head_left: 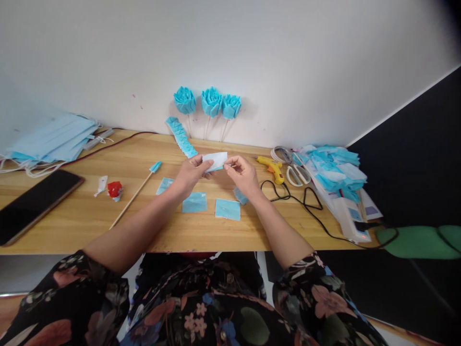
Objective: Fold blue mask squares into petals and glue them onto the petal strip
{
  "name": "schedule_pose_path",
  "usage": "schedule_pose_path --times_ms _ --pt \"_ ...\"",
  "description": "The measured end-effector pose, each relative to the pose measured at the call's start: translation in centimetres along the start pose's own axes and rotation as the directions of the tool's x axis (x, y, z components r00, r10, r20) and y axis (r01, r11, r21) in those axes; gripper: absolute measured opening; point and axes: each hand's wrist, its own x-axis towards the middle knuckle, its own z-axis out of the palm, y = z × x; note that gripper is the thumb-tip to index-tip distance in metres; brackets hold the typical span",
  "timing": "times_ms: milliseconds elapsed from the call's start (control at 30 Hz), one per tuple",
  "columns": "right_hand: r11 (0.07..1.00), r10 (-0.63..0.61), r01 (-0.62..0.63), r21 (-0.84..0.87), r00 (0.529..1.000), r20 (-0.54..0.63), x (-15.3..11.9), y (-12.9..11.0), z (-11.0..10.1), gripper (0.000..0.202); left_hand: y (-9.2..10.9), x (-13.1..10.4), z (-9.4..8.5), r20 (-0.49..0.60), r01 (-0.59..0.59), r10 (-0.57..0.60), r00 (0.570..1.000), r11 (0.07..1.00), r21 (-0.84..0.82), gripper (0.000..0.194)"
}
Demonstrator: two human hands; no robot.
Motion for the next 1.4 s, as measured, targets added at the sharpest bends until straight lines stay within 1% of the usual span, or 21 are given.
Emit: schedule_pose_path --times_ms 133,233,333,467,600,667,700,767,900,1000,1067,1100,1167,1200,1233,1333,1400 --pt "1.0 -0.009 0.009 0.029 1.0 -0.011 0.1 0.4 0.1 0.014 0.4 -0.2 0.1 0.024 -0.042 0.04 0.999 0.996 0.08 0.045" --pt "0.997 -0.004 0.005 0.072 1.0 -0.009 0.1 0.8 0.3 0.018 0.4 -0.2 0.1 0.028 -0.066 0.062 0.998 0.987 0.147 0.058" --pt "0.994 -0.005 0.004 0.11 1.0 0.008 0.1 0.9 0.4 0.027 0.2 -0.1 -0.1 0.023 -0.076 0.073 0.997 0.982 0.171 0.056" --pt "0.99 0.024 -0.035 0.139 0.996 0.081 0.1 0.8 0.1 0.04 0.2 -0.1 -0.3 0.007 -0.09 0.09 0.996 0.978 0.187 0.052" --pt "0.983 0.014 -0.047 0.178 0.983 0.182 0.1 1.0 -0.1 0.057 0.6 -0.3 -0.2 0.043 -0.154 0.148 0.988 0.927 0.341 0.051" --pt "0.986 0.015 -0.048 0.157 0.978 0.209 0.1 1.2 -0.1 0.062 0.7 -0.3 -0.1 0.064 -0.193 0.182 0.981 0.904 0.382 0.049" --pt "0.989 0.018 -0.049 0.139 0.977 0.212 0.1 1.3 -0.1 0.063 0.7 -0.3 -0.2 0.072 -0.203 0.19 0.979 0.905 0.374 0.049" --pt "0.991 0.024 -0.052 0.121 0.975 0.22 0.0 1.4 -0.1 0.064 0.5 -0.2 -0.2 0.074 -0.2 0.187 0.98 0.93 0.307 0.05" --pt "0.986 0.05 -0.091 0.143 0.963 0.265 -0.2 0.8 0.0 0.062 0.1 0.2 -0.4 0.049 -0.184 0.181 0.982 0.98 0.071 0.054" --pt "0.972 0.053 -0.102 0.211 0.973 0.225 -0.2 0.2 0.1 0.059 0.0 0.2 -0.3 0.032 -0.166 0.169 0.985 0.982 -0.095 0.06" --pt "0.955 0.055 -0.105 0.278 0.982 0.181 -0.1 0.1 0.2 0.06 0.1 0.1 -0.1 0.053 -0.115 0.123 0.991 0.983 -0.144 0.061" --pt "0.948 0.061 -0.109 0.299 0.984 0.166 -0.1 0.1 0.2 0.062 0.1 0.0 0.0 0.077 -0.083 0.094 0.993 0.987 -0.138 0.058" --pt "0.942 0.077 -0.122 0.314 0.985 0.153 0.0 0.3 0.4 0.065 -0.1 -0.2 0.2 0.124 -0.04 0.05 0.991 0.996 -0.079 0.042" --pt "0.94 0.081 -0.126 0.315 0.985 0.152 -0.1 0.3 0.4 0.065 -0.2 -0.3 0.2 0.138 -0.033 0.038 0.99 0.999 -0.04 0.033" --pt "0.94 0.081 -0.127 0.317 0.985 0.155 -0.1 0.4 0.5 0.065 -0.3 -0.3 0.2 0.139 -0.034 0.034 0.99 0.999 -0.004 0.028" --pt "0.944 0.055 -0.107 0.313 0.984 0.17 -0.2 0.5 0.6 0.063 -0.5 -0.3 0.1 0.089 -0.045 0.04 0.995 0.998 0.054 0.036" --pt "0.952 0.052 -0.105 0.287 0.981 0.184 -0.2 0.4 0.4 0.061 -0.3 -0.3 0.0 0.066 -0.035 0.03 0.997 0.997 0.074 0.038"
